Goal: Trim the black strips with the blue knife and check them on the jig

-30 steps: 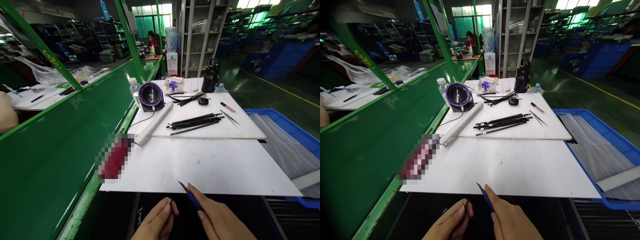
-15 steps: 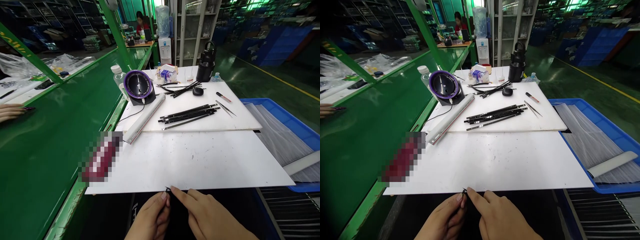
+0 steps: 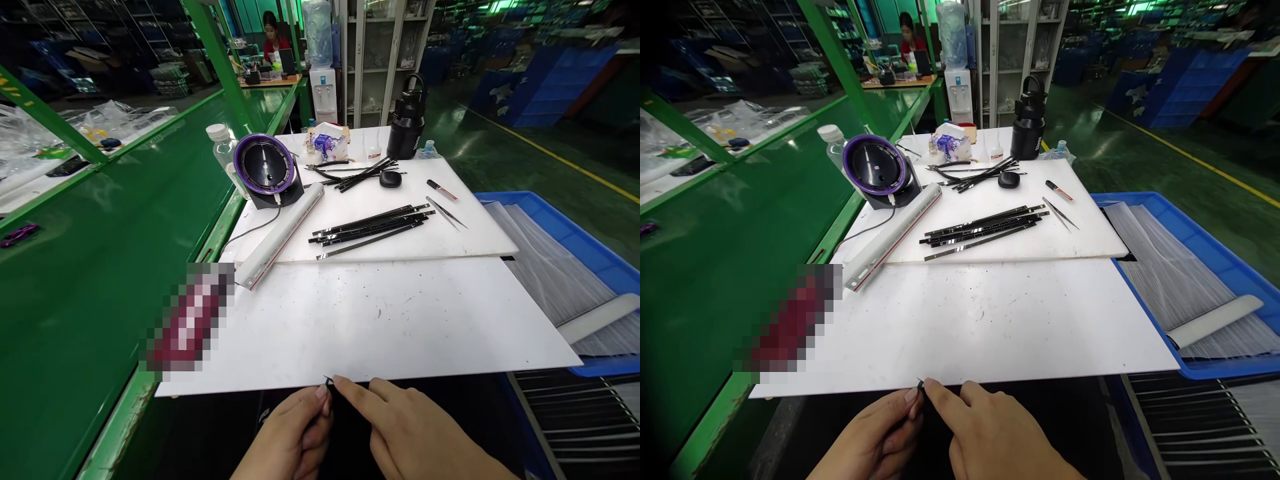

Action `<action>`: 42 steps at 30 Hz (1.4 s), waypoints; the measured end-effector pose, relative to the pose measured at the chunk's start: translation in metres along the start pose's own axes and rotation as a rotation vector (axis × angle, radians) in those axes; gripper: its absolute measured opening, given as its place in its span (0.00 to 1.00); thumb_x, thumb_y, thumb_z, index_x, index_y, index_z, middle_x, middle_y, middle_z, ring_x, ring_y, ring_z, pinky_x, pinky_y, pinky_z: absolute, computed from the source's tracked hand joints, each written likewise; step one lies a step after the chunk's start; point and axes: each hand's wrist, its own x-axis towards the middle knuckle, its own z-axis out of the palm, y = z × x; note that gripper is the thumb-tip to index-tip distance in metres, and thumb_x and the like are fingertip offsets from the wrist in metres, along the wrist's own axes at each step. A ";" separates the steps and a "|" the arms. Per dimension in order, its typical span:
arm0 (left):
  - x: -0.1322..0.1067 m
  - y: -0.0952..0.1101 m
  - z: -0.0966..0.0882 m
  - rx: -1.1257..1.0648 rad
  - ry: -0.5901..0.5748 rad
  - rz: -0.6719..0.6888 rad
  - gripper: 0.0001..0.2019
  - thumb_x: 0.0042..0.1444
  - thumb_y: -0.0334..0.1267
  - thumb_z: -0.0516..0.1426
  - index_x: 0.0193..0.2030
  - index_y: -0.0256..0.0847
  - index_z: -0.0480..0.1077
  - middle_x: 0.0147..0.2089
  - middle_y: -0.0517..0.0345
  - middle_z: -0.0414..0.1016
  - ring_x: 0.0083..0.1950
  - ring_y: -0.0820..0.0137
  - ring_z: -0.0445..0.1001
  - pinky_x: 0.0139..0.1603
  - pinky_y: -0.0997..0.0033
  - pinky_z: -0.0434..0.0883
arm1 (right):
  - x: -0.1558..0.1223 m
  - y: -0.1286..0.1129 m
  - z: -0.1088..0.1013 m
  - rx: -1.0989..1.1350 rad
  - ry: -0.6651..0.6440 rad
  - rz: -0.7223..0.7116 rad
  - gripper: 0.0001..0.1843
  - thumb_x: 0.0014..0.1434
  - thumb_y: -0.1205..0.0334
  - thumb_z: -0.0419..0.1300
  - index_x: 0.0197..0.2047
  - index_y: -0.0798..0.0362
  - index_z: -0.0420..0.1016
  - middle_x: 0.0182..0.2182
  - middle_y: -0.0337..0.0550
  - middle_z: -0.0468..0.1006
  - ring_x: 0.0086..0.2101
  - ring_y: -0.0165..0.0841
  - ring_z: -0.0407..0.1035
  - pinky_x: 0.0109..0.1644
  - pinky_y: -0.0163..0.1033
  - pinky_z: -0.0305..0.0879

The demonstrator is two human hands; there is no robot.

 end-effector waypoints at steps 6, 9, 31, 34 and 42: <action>0.000 0.000 -0.001 0.033 -0.016 -0.009 0.19 0.56 0.55 0.52 0.26 0.42 0.58 0.19 0.69 0.50 0.17 0.81 0.40 0.16 0.77 0.38 | 0.001 0.000 -0.004 -0.049 -0.018 0.006 0.41 0.54 0.70 0.49 0.70 0.41 0.47 0.39 0.42 0.76 0.28 0.38 0.72 0.26 0.38 0.50; -0.001 0.002 0.002 0.027 0.009 0.022 0.19 0.57 0.54 0.52 0.25 0.41 0.57 0.19 0.69 0.49 0.17 0.81 0.39 0.16 0.77 0.37 | 0.002 0.000 -0.004 -0.074 -0.026 0.005 0.41 0.54 0.70 0.49 0.70 0.41 0.47 0.39 0.43 0.76 0.28 0.38 0.73 0.25 0.38 0.47; 0.001 -0.005 0.007 0.000 0.008 0.017 0.26 0.46 0.64 0.59 0.29 0.43 0.58 0.18 0.72 0.51 0.16 0.82 0.39 0.17 0.76 0.36 | -0.005 0.001 -0.004 -0.153 0.068 -0.031 0.42 0.52 0.69 0.50 0.69 0.38 0.46 0.37 0.39 0.75 0.24 0.35 0.69 0.24 0.38 0.44; 0.000 -0.003 0.010 0.007 0.041 0.034 0.25 0.47 0.63 0.59 0.28 0.43 0.57 0.18 0.72 0.49 0.17 0.82 0.38 0.17 0.77 0.35 | -0.005 0.000 -0.007 -0.159 0.092 -0.036 0.41 0.53 0.69 0.50 0.69 0.38 0.47 0.36 0.38 0.76 0.24 0.34 0.69 0.23 0.38 0.43; 0.000 -0.001 0.010 0.043 0.043 0.048 0.26 0.47 0.64 0.59 0.26 0.42 0.56 0.18 0.71 0.49 0.17 0.82 0.38 0.17 0.76 0.35 | -0.005 0.002 -0.005 -0.216 0.082 -0.036 0.40 0.54 0.67 0.51 0.69 0.40 0.48 0.35 0.40 0.76 0.23 0.35 0.69 0.23 0.38 0.42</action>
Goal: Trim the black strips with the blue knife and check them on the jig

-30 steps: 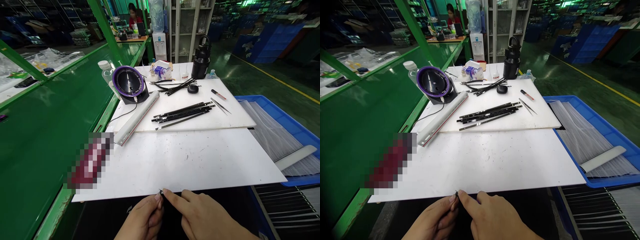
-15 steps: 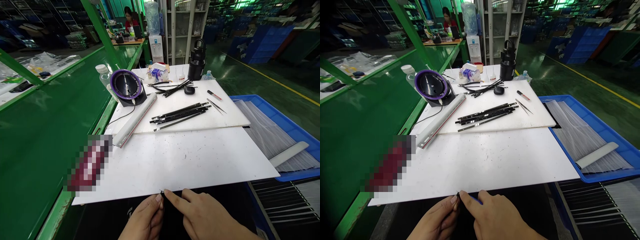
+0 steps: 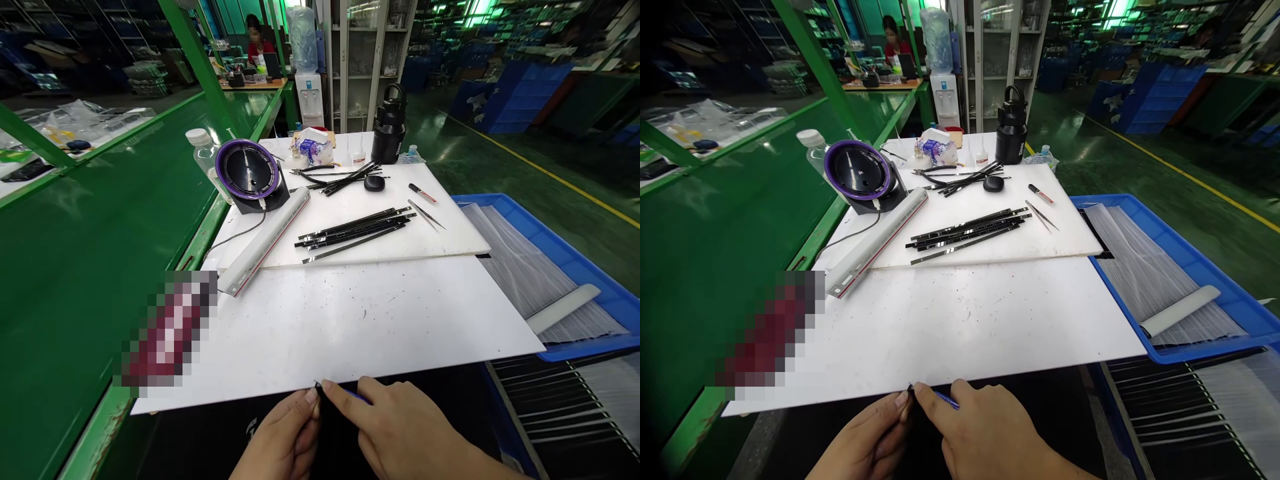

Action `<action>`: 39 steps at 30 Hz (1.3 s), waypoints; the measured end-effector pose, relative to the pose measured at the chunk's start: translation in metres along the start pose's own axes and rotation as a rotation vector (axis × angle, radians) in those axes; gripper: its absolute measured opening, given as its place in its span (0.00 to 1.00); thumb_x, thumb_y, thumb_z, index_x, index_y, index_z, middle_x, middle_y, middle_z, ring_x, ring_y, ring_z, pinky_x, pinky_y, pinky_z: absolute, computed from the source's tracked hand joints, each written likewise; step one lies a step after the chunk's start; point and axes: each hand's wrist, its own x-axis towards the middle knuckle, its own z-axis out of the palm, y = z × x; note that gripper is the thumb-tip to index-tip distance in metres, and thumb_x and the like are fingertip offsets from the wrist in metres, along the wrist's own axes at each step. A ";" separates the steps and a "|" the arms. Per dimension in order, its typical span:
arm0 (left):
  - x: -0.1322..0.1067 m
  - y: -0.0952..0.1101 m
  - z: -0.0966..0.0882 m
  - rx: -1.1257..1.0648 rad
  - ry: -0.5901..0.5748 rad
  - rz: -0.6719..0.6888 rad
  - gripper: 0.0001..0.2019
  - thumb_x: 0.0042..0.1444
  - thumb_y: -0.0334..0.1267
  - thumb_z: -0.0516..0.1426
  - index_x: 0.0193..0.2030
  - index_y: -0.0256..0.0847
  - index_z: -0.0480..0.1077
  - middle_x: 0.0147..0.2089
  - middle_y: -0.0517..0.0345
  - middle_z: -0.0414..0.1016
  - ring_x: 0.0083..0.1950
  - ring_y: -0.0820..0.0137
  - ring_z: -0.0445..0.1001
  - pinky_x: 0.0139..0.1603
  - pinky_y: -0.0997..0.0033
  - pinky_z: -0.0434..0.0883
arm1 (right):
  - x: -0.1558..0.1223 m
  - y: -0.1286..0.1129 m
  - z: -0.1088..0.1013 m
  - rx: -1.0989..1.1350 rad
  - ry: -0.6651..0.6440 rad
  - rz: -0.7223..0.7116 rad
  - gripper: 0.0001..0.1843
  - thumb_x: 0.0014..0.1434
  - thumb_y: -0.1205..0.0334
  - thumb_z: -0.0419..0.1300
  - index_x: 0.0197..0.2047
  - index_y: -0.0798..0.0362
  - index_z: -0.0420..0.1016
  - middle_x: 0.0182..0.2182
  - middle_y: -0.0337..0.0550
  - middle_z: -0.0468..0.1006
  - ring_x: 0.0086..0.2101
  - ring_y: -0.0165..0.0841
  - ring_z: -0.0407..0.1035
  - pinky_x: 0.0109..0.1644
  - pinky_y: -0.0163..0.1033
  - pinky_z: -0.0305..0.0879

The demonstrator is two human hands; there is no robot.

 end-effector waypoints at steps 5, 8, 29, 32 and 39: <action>0.001 0.005 -0.002 -0.024 -0.042 -0.065 0.27 0.42 0.63 0.62 0.27 0.42 0.59 0.18 0.71 0.50 0.17 0.81 0.39 0.16 0.76 0.36 | -0.001 -0.001 -0.001 0.050 0.021 -0.010 0.39 0.55 0.67 0.51 0.69 0.39 0.47 0.35 0.39 0.75 0.23 0.35 0.68 0.23 0.38 0.44; 0.002 0.005 -0.004 -0.033 -0.044 -0.065 0.26 0.43 0.63 0.62 0.27 0.42 0.60 0.19 0.71 0.50 0.17 0.81 0.39 0.17 0.76 0.36 | -0.003 -0.002 -0.002 0.063 0.030 0.003 0.40 0.54 0.68 0.51 0.69 0.38 0.47 0.35 0.38 0.75 0.24 0.35 0.69 0.24 0.37 0.46; 0.001 0.002 -0.002 -0.013 -0.035 -0.033 0.26 0.43 0.63 0.62 0.28 0.42 0.61 0.19 0.71 0.51 0.17 0.81 0.39 0.16 0.75 0.36 | -0.002 -0.002 -0.001 0.099 0.021 0.044 0.39 0.55 0.66 0.50 0.68 0.37 0.48 0.35 0.40 0.76 0.25 0.37 0.71 0.24 0.38 0.47; -0.002 0.005 0.001 -0.015 -0.008 -0.022 0.24 0.45 0.61 0.62 0.27 0.42 0.60 0.19 0.70 0.50 0.18 0.81 0.38 0.17 0.76 0.36 | -0.001 -0.003 -0.004 0.100 0.008 0.046 0.39 0.55 0.66 0.50 0.68 0.37 0.49 0.36 0.40 0.77 0.25 0.37 0.71 0.24 0.38 0.47; 0.000 0.003 -0.002 -0.005 -0.019 -0.033 0.26 0.45 0.63 0.61 0.25 0.42 0.57 0.18 0.71 0.48 0.18 0.81 0.37 0.17 0.75 0.36 | 0.000 -0.003 -0.007 0.080 -0.047 0.041 0.38 0.56 0.66 0.50 0.69 0.39 0.49 0.36 0.41 0.77 0.25 0.37 0.71 0.24 0.38 0.48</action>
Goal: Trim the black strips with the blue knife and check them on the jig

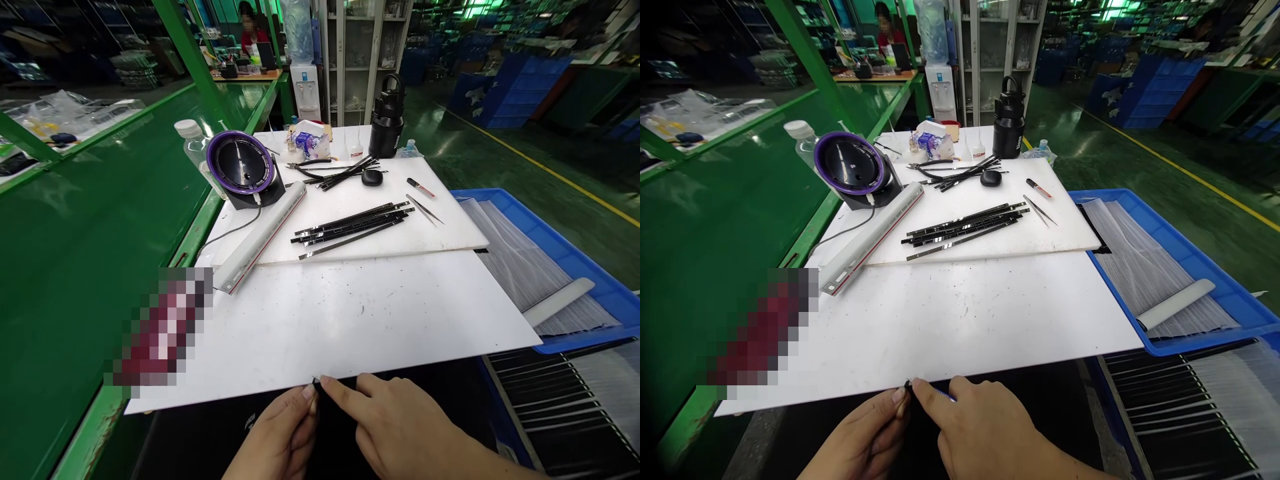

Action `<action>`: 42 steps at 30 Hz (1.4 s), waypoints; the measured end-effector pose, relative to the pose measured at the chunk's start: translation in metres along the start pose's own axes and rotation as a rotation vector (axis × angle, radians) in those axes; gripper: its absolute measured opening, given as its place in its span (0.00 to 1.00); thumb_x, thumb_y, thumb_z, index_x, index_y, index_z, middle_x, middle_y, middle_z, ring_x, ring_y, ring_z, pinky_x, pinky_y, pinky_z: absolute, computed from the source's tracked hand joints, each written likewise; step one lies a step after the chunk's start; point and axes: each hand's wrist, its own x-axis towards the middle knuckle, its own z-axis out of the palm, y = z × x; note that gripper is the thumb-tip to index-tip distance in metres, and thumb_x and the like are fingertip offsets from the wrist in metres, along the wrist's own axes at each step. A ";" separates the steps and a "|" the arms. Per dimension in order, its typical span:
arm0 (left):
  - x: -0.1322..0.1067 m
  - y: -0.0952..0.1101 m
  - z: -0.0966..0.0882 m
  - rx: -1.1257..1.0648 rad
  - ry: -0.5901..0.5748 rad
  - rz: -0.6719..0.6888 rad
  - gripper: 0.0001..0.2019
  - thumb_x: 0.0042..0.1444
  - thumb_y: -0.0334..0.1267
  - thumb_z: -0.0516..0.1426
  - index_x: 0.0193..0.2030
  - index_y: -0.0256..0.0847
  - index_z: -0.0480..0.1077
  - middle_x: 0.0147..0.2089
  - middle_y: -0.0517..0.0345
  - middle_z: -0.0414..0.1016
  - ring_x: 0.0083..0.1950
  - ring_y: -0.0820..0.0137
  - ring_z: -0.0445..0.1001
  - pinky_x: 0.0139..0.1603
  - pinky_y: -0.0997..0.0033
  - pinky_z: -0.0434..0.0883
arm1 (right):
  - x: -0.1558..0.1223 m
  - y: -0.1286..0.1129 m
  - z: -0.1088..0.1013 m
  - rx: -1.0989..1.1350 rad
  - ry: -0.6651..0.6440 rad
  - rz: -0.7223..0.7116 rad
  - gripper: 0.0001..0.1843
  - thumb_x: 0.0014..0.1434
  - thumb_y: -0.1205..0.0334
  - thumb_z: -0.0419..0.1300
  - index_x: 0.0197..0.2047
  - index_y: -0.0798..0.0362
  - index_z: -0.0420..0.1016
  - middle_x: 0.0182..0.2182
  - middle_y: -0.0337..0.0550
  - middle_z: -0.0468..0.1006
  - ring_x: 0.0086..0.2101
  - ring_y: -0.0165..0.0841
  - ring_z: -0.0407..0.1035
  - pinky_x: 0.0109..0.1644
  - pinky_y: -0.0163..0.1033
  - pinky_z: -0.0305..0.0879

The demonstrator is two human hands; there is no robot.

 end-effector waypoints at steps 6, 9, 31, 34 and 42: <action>0.003 0.001 -0.003 0.050 -0.023 -0.008 0.27 0.44 0.64 0.60 0.23 0.42 0.56 0.17 0.71 0.48 0.17 0.82 0.39 0.16 0.75 0.36 | -0.002 0.001 0.002 0.069 0.030 0.006 0.37 0.57 0.66 0.50 0.69 0.39 0.49 0.38 0.42 0.77 0.29 0.39 0.73 0.28 0.39 0.57; 0.001 0.003 -0.002 0.067 -0.017 -0.012 0.28 0.44 0.65 0.60 0.23 0.42 0.56 0.17 0.71 0.48 0.17 0.82 0.39 0.17 0.75 0.36 | -0.002 0.001 0.001 0.093 0.034 0.003 0.36 0.58 0.65 0.49 0.69 0.38 0.49 0.38 0.42 0.77 0.30 0.39 0.73 0.30 0.39 0.60; 0.005 -0.002 -0.007 0.092 -0.019 0.016 0.23 0.52 0.61 0.54 0.25 0.42 0.57 0.19 0.70 0.49 0.17 0.81 0.39 0.17 0.74 0.36 | -0.001 0.003 0.004 0.093 0.013 -0.004 0.38 0.57 0.66 0.49 0.69 0.39 0.47 0.39 0.42 0.76 0.30 0.40 0.72 0.29 0.40 0.57; 0.005 -0.001 -0.007 0.090 -0.016 0.015 0.22 0.53 0.59 0.53 0.26 0.42 0.56 0.19 0.71 0.49 0.17 0.81 0.39 0.17 0.74 0.36 | 0.000 0.001 0.003 0.053 0.002 -0.004 0.38 0.56 0.66 0.49 0.69 0.39 0.47 0.38 0.42 0.76 0.28 0.40 0.72 0.27 0.39 0.54; 0.007 -0.004 -0.009 0.102 -0.022 0.033 0.22 0.55 0.59 0.52 0.25 0.42 0.57 0.19 0.70 0.49 0.17 0.81 0.39 0.17 0.75 0.37 | -0.001 0.001 0.008 0.013 0.034 -0.009 0.38 0.56 0.66 0.49 0.69 0.39 0.47 0.35 0.41 0.75 0.24 0.37 0.69 0.24 0.38 0.45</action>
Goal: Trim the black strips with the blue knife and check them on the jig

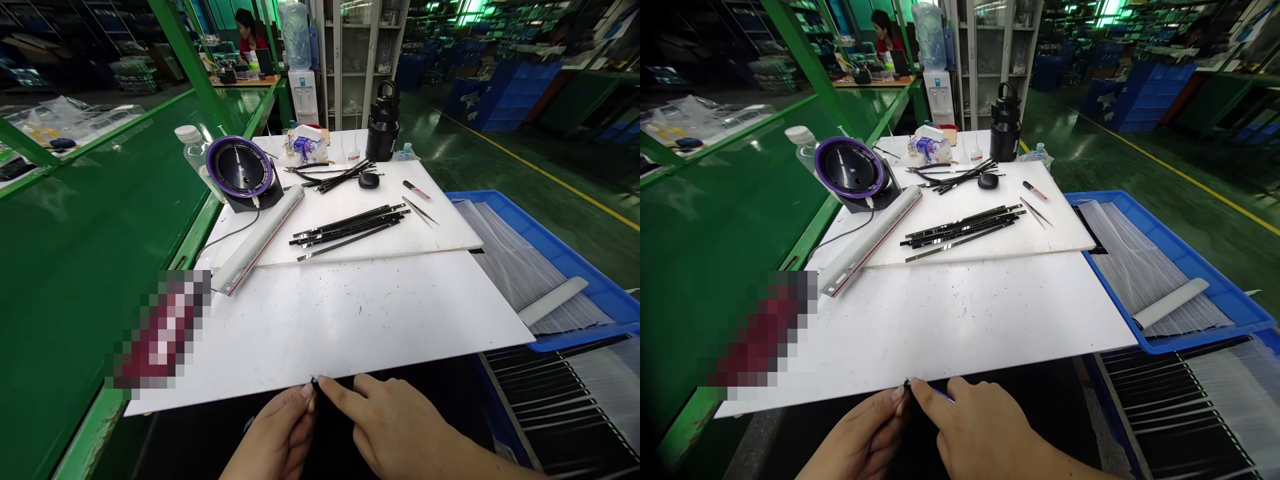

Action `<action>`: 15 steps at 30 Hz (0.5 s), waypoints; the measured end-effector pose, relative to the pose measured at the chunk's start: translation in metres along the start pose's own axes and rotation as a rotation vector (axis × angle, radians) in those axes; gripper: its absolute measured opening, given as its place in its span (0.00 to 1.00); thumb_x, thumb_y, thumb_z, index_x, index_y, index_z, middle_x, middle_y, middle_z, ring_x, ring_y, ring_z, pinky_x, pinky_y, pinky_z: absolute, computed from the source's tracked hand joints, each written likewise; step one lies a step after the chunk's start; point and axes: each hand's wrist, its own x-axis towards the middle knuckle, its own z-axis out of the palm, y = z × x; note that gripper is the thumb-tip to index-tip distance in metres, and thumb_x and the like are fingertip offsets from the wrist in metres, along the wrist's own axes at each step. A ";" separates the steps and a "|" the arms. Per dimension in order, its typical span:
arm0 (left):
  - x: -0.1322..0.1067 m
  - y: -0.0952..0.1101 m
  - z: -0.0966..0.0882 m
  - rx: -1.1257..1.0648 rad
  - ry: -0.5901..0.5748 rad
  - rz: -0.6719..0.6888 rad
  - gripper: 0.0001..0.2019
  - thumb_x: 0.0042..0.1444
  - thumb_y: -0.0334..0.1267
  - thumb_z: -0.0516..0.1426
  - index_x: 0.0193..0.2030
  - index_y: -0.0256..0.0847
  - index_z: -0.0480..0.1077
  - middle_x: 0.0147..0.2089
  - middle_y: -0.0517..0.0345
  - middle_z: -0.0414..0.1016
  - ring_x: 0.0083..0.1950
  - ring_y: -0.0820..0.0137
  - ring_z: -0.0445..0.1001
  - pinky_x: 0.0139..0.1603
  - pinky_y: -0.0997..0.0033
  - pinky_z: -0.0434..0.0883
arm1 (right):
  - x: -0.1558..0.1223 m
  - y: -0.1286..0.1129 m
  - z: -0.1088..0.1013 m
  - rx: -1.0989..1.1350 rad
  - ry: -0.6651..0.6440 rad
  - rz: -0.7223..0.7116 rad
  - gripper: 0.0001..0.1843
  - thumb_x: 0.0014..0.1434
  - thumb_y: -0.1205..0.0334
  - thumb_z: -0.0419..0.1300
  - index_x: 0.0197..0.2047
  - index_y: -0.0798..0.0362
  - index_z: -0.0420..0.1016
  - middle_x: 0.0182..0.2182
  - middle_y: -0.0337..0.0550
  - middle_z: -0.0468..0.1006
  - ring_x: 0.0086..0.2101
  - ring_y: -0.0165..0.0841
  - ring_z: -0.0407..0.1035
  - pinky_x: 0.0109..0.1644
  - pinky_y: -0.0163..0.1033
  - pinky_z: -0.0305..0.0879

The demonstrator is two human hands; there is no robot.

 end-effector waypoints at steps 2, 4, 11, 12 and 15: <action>0.000 0.000 0.000 -0.001 0.005 0.002 0.21 0.55 0.59 0.53 0.27 0.42 0.58 0.19 0.70 0.50 0.17 0.81 0.39 0.17 0.75 0.37 | -0.001 0.000 0.002 0.009 0.013 -0.001 0.38 0.57 0.66 0.49 0.69 0.40 0.47 0.35 0.41 0.75 0.24 0.37 0.69 0.24 0.38 0.47; -0.001 0.000 0.001 -0.006 0.007 0.005 0.20 0.55 0.58 0.53 0.28 0.42 0.59 0.20 0.70 0.50 0.17 0.81 0.39 0.17 0.76 0.37 | -0.002 0.001 0.003 0.032 0.030 0.001 0.38 0.57 0.66 0.48 0.69 0.40 0.47 0.36 0.42 0.75 0.26 0.37 0.70 0.26 0.38 0.49; -0.001 -0.001 0.000 -0.013 0.024 0.007 0.20 0.56 0.57 0.53 0.29 0.41 0.60 0.20 0.70 0.50 0.18 0.80 0.39 0.17 0.76 0.37 | -0.003 -0.001 -0.001 0.056 0.028 0.006 0.37 0.58 0.66 0.48 0.69 0.39 0.48 0.36 0.41 0.75 0.27 0.37 0.70 0.26 0.38 0.51; -0.001 -0.001 -0.001 -0.013 0.025 0.001 0.19 0.57 0.57 0.52 0.29 0.41 0.60 0.20 0.70 0.50 0.18 0.80 0.39 0.17 0.76 0.37 | -0.003 -0.001 -0.002 0.050 0.020 0.008 0.37 0.58 0.66 0.48 0.69 0.39 0.48 0.36 0.41 0.75 0.27 0.37 0.70 0.26 0.38 0.50; 0.000 -0.002 -0.002 -0.010 0.020 -0.005 0.20 0.58 0.57 0.52 0.30 0.41 0.61 0.20 0.70 0.51 0.18 0.80 0.40 0.18 0.76 0.38 | -0.002 -0.002 0.000 0.020 0.006 0.017 0.36 0.58 0.65 0.48 0.70 0.39 0.47 0.35 0.41 0.75 0.25 0.37 0.70 0.25 0.38 0.48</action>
